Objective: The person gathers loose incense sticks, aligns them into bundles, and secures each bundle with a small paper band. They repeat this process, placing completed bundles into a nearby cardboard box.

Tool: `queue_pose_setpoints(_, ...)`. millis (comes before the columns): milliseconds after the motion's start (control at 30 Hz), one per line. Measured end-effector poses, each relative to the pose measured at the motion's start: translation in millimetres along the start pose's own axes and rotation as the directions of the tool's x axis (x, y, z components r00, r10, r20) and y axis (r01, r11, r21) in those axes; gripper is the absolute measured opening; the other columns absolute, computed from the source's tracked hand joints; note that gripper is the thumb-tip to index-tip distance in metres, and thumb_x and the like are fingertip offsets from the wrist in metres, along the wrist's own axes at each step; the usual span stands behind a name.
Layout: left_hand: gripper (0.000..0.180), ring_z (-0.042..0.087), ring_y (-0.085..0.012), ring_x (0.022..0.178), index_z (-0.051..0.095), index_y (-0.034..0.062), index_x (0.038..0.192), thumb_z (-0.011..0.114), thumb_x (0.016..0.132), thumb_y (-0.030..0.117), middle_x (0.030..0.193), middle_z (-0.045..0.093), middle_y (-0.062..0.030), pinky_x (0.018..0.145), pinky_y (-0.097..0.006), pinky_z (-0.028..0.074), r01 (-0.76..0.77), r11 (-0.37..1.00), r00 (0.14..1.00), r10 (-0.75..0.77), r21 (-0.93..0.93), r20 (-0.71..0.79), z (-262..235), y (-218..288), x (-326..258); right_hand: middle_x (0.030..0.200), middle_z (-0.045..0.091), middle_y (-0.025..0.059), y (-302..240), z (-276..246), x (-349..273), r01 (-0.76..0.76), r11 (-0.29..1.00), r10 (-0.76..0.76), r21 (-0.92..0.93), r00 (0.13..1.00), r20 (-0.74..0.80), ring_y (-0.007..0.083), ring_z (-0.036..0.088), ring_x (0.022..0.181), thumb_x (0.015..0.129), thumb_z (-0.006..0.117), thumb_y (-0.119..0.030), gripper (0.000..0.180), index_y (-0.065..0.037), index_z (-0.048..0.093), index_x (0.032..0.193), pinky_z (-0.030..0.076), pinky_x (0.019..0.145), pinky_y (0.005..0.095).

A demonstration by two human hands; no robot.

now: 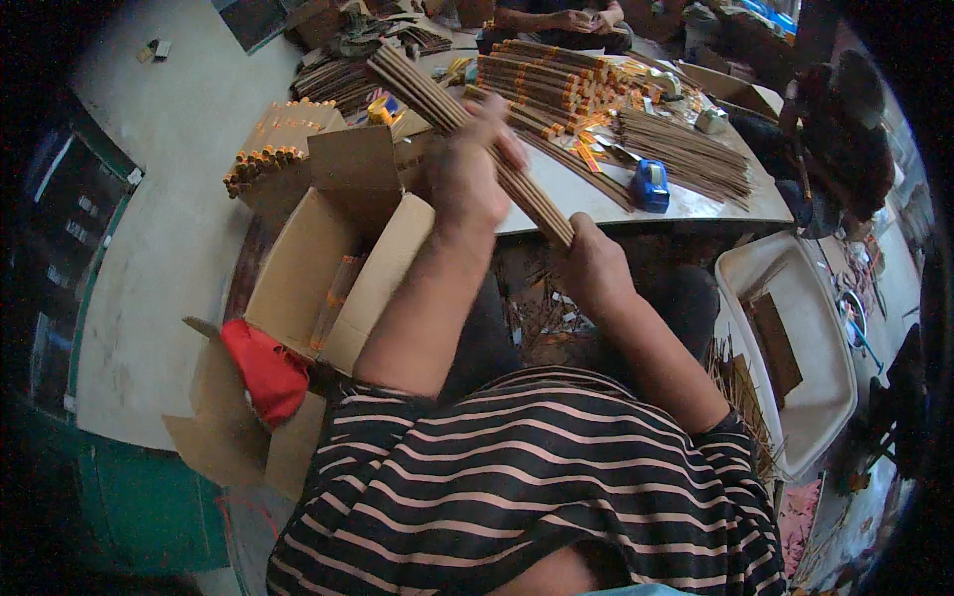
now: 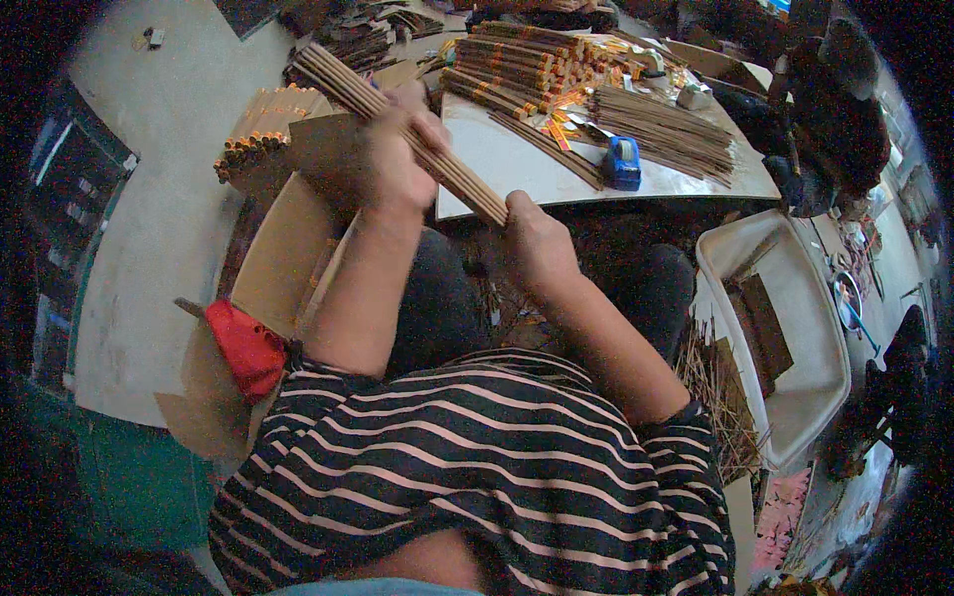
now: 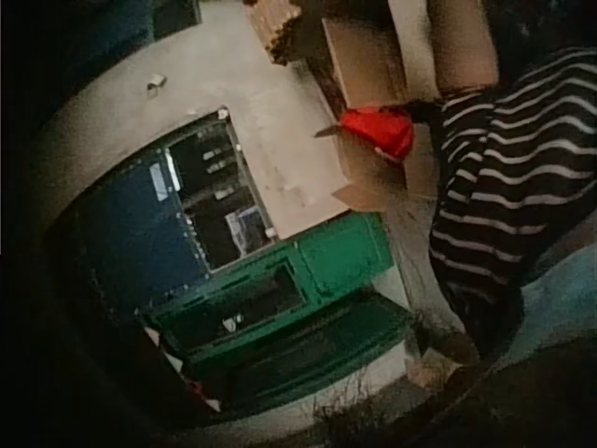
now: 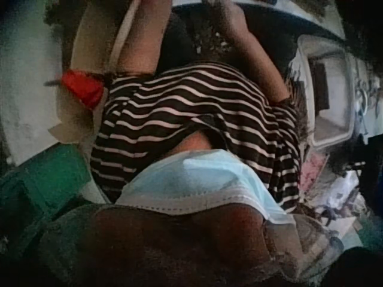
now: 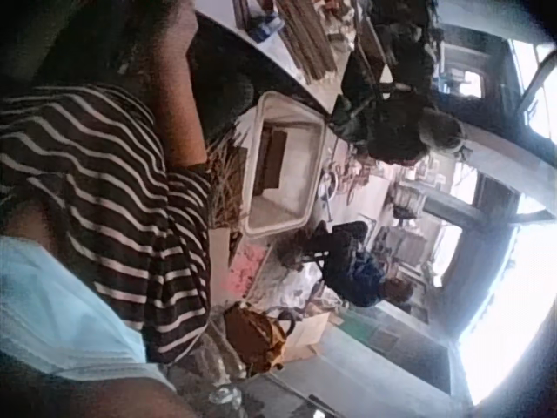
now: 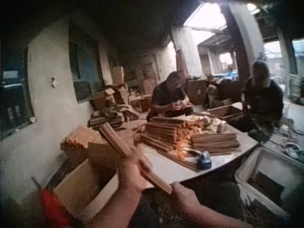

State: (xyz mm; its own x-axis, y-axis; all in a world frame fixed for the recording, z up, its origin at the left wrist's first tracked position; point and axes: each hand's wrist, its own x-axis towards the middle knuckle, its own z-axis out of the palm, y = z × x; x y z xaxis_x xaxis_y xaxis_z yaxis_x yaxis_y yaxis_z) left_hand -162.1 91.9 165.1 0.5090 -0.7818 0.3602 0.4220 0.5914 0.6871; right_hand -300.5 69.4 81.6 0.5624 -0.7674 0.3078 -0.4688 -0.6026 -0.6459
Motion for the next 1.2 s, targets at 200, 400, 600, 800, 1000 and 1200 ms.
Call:
queue_pose_setpoints(200, 0.025, 0.041, -0.0122, 0.038, 0.039, 0.011, 0.068, 0.061, 0.079, 0.007, 0.049, 0.038, 0.0001, 0.037, -0.026, 0.035, 0.079, 0.989, 0.997, -0.076, 0.127, -0.023, 11, -35, -21, 0.08, 0.057, 0.0233, 20, 24, 13, 0.057, 0.936, -0.052, 0.349, 0.998, -0.023, 0.0411, 0.055, 0.08, 0.071, 0.063, -0.014, 0.028, -0.004, 0.047, 0.091, 0.045, 0.066, 0.0406)
queue_pose_setpoints(400, 0.024, 0.04, -0.0076, 0.042, 0.043, 0.0091, 0.065, 0.064, 0.078, 0.01, 0.054, 0.042, 0.0018, 0.04, -0.024, 0.033, 0.032, 0.876, 0.999, -0.013, 0.481, -0.043, 19, -53, 4, 0.097, 0.059, 0.0154, 56, 43, 62, 0.174, 0.818, -0.188, 0.549, 0.982, -0.031, 0.0293, 0.057, 0.09, 0.07, 0.065, -0.009, 0.035, -0.003, 0.053, 0.102, 0.045, 0.076, 0.0339)
queue_pose_setpoints(600, 0.02, 0.039, -0.007, 0.056, 0.044, 0.0085, 0.071, 0.063, 0.079, 0.009, 0.063, 0.04, 0.0045, 0.051, -0.023, 0.036, -0.209, 0.723, 0.977, 0.187, 0.659, 0.105, -15, -87, 69, 0.094, 0.056, 0.0138, 71, 66, 142, 0.355, 0.771, -0.319, 0.529, 0.934, -0.162, 0.0311, 0.055, 0.087, 0.068, 0.062, -0.005, 0.019, -0.005, 0.057, 0.086, 0.045, 0.075, 0.0348)
queue_pose_setpoints(800, 0.021, 0.043, -0.0086, 0.056, 0.043, 0.0054, 0.068, 0.062, 0.078, 0.005, 0.063, 0.041, 0.0019, 0.049, -0.024, 0.037, 0.192, 0.88, 0.973, -0.114, 0.435, -0.201, -80, -168, 104, 0.093, 0.056, 0.0168, 141, 133, 159, -0.08, 0.824, -0.003, 0.561, 0.989, 0.146, 0.0331, 0.054, 0.086, 0.076, 0.06, -0.019, 0.028, -0.008, 0.05, 0.099, 0.044, 0.076, 0.0382)
queue_pose_setpoints(1000, 0.021, 0.038, -0.0072, 0.048, 0.041, 0.0068, 0.071, 0.061, 0.08, 0.006, 0.063, 0.041, 0.0022, 0.044, -0.021, 0.035, 0.068, 0.843, 0.994, -0.013, 0.534, -0.106, -76, -176, 107, 0.095, 0.057, 0.0156, 156, 154, 166, 0.005, 0.689, -0.045, 0.725, 0.998, 0.035, 0.0313, 0.055, 0.089, 0.073, 0.063, -0.013, 0.033, -0.007, 0.049, 0.102, 0.044, 0.078, 0.0363)
queue_pose_setpoints(1200, 0.021, 0.037, -0.0072, 0.043, 0.039, 0.0077, 0.07, 0.054, 0.083, 0.004, 0.055, 0.04, 0.0016, 0.039, -0.021, 0.032, 0.082, 0.85, 0.991, -0.014, 0.52, -0.133, -76, -165, 111, 0.097, 0.056, 0.0135, 137, 140, 171, 0.04, 0.773, -0.068, 0.633, 0.998, 0.02, 0.0248, 0.053, 0.091, 0.074, 0.062, -0.01, 0.035, -0.007, 0.048, 0.106, 0.041, 0.081, 0.0333)
